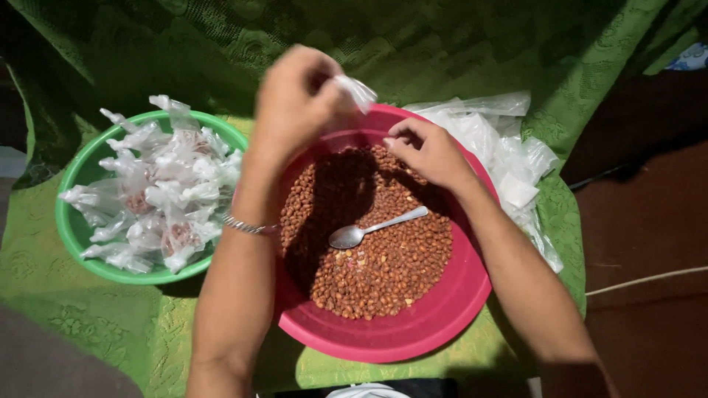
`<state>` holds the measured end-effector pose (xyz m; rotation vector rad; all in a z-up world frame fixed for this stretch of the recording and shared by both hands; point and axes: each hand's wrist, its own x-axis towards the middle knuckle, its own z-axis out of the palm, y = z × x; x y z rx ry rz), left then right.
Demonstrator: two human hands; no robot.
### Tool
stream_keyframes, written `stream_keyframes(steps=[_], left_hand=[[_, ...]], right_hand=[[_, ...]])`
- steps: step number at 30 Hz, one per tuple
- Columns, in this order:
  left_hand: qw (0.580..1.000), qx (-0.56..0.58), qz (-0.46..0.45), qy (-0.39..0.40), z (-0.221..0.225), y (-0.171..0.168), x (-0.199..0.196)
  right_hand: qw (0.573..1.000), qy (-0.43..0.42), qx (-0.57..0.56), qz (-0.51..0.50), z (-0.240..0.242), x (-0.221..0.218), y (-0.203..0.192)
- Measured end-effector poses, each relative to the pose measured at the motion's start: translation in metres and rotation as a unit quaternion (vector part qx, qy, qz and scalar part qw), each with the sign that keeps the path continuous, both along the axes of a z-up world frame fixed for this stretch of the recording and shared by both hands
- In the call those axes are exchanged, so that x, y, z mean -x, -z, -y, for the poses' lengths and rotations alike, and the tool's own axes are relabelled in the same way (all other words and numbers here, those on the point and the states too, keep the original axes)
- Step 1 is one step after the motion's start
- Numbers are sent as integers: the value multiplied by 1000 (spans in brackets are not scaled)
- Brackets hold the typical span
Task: Scooping peanuts from a large bowl into small plastic bags using a spoon and tying them closed.
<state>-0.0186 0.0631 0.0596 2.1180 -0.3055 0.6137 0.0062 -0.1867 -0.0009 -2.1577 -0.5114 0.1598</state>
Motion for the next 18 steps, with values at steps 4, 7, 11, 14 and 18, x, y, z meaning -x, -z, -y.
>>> stream_keyframes(steps=[4, 7, 11, 14, 18], left_hand=[[991, 114, 55, -36, -35, -19, 44], [989, 90, 95, -73, -75, -22, 90], [982, 102, 53, -148, -128, -7, 153], [964, 131, 8, -229, -171, 24, 188], [946, 93, -47, -307, -199, 54, 207]], right_hand=[[1000, 5, 10, 16, 0, 2, -5], [999, -9, 32, 13, -1, 3, -7], [999, -18, 41, 22, -2, 3, -8], [999, -21, 44, 9, -3, 2, -8], [998, -24, 59, -11, -4, 3, -9]])
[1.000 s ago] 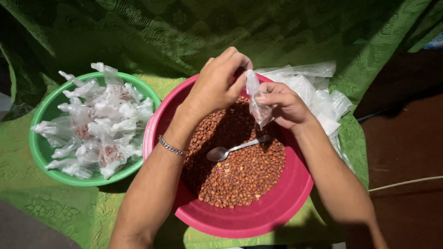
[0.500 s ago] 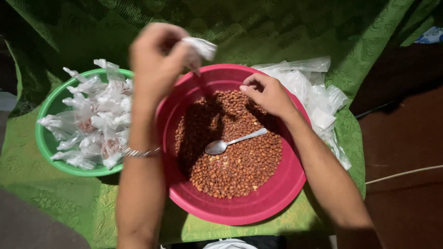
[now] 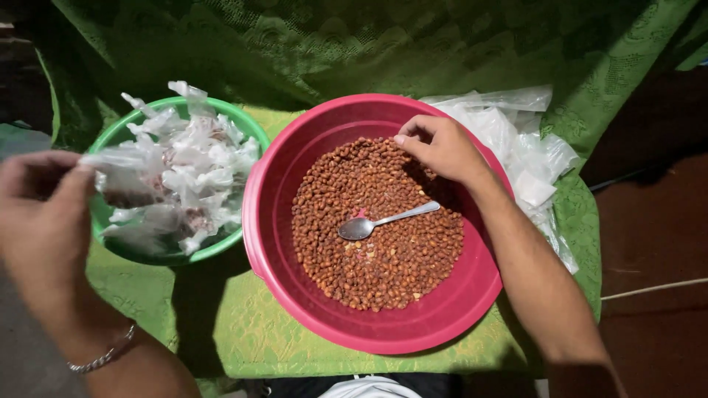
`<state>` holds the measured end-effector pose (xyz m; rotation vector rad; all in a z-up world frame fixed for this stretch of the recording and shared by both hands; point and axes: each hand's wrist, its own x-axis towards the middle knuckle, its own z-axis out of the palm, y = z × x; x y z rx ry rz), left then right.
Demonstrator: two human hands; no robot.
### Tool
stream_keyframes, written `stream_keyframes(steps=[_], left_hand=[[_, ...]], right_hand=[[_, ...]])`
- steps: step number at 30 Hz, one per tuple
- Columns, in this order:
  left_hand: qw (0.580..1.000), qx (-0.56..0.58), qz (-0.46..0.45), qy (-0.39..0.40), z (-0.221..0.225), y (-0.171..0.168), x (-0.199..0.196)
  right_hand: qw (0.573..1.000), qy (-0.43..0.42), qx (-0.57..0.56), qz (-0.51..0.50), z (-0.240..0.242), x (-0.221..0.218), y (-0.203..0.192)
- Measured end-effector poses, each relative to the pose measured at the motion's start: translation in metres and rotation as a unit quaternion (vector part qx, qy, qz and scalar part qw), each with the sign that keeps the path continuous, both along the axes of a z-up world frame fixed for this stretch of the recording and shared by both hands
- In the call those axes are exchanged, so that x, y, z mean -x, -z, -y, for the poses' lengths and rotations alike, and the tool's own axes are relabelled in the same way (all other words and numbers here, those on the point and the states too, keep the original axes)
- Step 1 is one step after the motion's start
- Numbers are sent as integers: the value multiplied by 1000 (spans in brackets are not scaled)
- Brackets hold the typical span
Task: Scooping peanuts from a large bowl into small plastic bags using a spoon and tying them closed.
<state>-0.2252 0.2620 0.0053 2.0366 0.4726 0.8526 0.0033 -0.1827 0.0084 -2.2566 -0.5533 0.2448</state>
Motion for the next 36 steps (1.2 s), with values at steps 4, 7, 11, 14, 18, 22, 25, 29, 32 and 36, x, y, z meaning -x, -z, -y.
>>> stream_keyframes(steps=[4, 7, 11, 14, 18, 22, 25, 29, 32, 36], left_hand=[[983, -52, -174, -24, 32, -27, -14], [962, 29, -272, 24, 48, -35, -28], [940, -174, -285, -65, 77, -55, -27], [967, -219, -133, -17, 123, -94, -26], [962, -157, 8, 225, 184, -134, -52], [915, -164, 78, 360, 238, -131, -118], [901, -107, 47, 418, 268, -98, -173], [916, -121, 41, 381, 273, -40, -214], [919, -142, 24, 366, 258, -13, -222], [931, -124, 1, 343, 236, -7, -228]], right_hand=[[1000, 0, 22, -4, -1, 3, -3], [998, 18, 56, -24, 0, 5, -5], [999, 7, 37, -6, 3, 5, -5], [999, 12, 51, -16, 3, 6, -11], [997, 13, 68, -34, 1, 8, -15], [1000, 10, 25, -10, 6, 4, -2], [995, 17, -87, -37, 12, 0, 11], [985, 63, -139, 76, 21, -11, 17], [964, 118, -196, 135, 43, -21, 8], [918, 200, -301, 163, 78, -38, 3]])
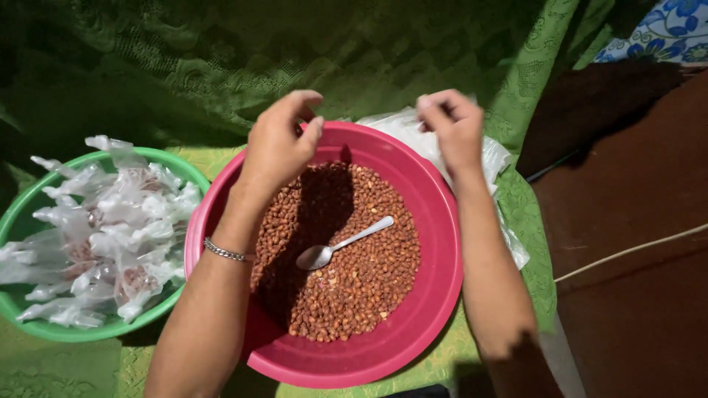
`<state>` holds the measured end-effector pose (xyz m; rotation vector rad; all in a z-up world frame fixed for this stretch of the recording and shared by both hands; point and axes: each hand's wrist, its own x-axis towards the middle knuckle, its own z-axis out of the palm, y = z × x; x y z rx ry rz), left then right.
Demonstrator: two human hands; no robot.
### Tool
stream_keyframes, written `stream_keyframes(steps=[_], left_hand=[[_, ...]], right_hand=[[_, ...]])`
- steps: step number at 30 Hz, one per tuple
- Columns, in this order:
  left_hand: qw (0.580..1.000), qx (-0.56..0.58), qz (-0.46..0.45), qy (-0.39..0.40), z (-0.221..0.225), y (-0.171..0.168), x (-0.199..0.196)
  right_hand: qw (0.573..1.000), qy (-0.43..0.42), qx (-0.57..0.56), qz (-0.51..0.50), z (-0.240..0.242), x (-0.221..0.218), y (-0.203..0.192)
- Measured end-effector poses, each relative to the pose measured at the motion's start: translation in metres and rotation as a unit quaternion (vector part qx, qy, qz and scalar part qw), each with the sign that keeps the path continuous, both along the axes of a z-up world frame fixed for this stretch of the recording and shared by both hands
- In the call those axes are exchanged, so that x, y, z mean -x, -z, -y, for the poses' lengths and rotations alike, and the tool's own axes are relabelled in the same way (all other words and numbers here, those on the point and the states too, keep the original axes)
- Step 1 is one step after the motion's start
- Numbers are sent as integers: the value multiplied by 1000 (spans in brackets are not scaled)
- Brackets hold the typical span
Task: Scooping peanuts from a large bowl into small plastic bags using a spoon and tying them closed.
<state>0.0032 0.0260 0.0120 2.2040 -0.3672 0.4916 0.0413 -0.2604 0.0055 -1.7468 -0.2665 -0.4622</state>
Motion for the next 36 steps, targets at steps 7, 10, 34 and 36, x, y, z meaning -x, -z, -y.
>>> stream_keyframes(steps=[7, 10, 34, 36], left_hand=[[999, -26, -17, -7, 4, -18, 13], [999, -38, -10, 6, 10, -22, 14], [990, -108, -27, 83, 33, -21, 29], [990, -100, -37, 90, 32, -20, 28]], right_hand=[[990, 135, 46, 8, 104, -47, 42], [967, 144, 203, -48, 165, -44, 58], [961, 82, -213, -156, 154, 6, 52], [959, 55, -247, -125, 157, -4, 56]])
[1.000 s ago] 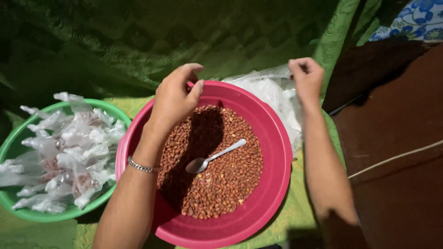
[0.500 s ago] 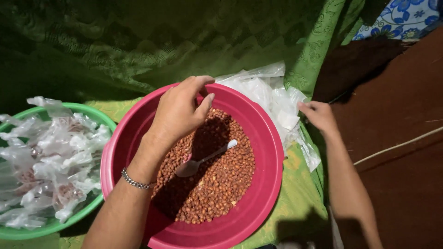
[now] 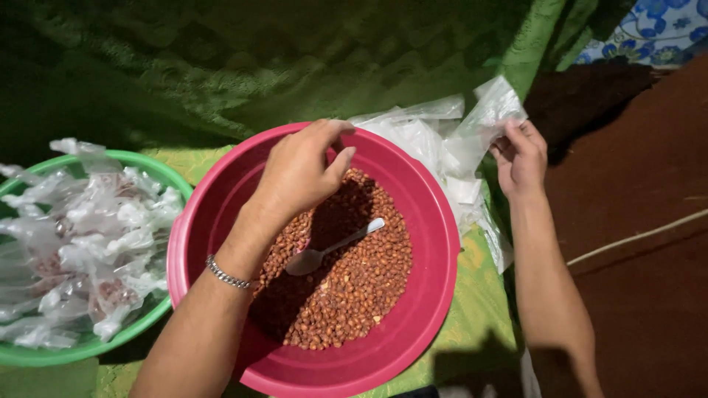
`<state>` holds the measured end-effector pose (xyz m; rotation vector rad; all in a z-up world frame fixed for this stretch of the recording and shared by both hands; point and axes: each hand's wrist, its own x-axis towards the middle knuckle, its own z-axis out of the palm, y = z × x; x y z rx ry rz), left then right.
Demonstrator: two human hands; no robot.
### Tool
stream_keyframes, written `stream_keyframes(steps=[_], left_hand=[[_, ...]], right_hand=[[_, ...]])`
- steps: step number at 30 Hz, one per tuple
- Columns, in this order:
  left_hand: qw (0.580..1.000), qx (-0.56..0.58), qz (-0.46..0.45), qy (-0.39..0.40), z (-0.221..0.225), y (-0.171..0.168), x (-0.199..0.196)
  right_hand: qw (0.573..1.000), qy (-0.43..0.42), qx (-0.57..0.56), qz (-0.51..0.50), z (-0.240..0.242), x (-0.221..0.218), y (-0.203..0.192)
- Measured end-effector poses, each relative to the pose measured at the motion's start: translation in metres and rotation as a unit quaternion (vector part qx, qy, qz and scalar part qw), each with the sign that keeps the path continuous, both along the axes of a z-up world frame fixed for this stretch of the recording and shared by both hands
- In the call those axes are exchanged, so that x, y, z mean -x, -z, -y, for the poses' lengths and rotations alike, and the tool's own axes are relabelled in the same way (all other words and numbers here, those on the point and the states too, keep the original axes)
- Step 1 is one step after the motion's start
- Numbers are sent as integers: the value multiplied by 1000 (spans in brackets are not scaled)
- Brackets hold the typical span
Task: Scooping peanuts from a large bowl into small plastic bags using a spoon and tying them closed.
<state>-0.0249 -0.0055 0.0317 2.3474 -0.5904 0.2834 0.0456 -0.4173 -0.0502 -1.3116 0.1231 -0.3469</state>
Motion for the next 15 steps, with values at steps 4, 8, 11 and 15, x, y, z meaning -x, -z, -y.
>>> stream_keyframes(steps=[4, 8, 11, 15], left_hand=[[999, 46, -22, 0, 1, -3, 2], [989, 143, -41, 6, 5, 2, -2], [964, 260, -57, 12, 0, -3, -1], [914, 395, -83, 33, -17, 10, -23]], right_hand=[[998, -55, -11, 40, -63, 18, -44], [987, -150, -41, 37, -124, 19, -60], [977, -195, 31, 77, -183, 40, -91], [932, -254, 204, 158, -223, 49, -94]])
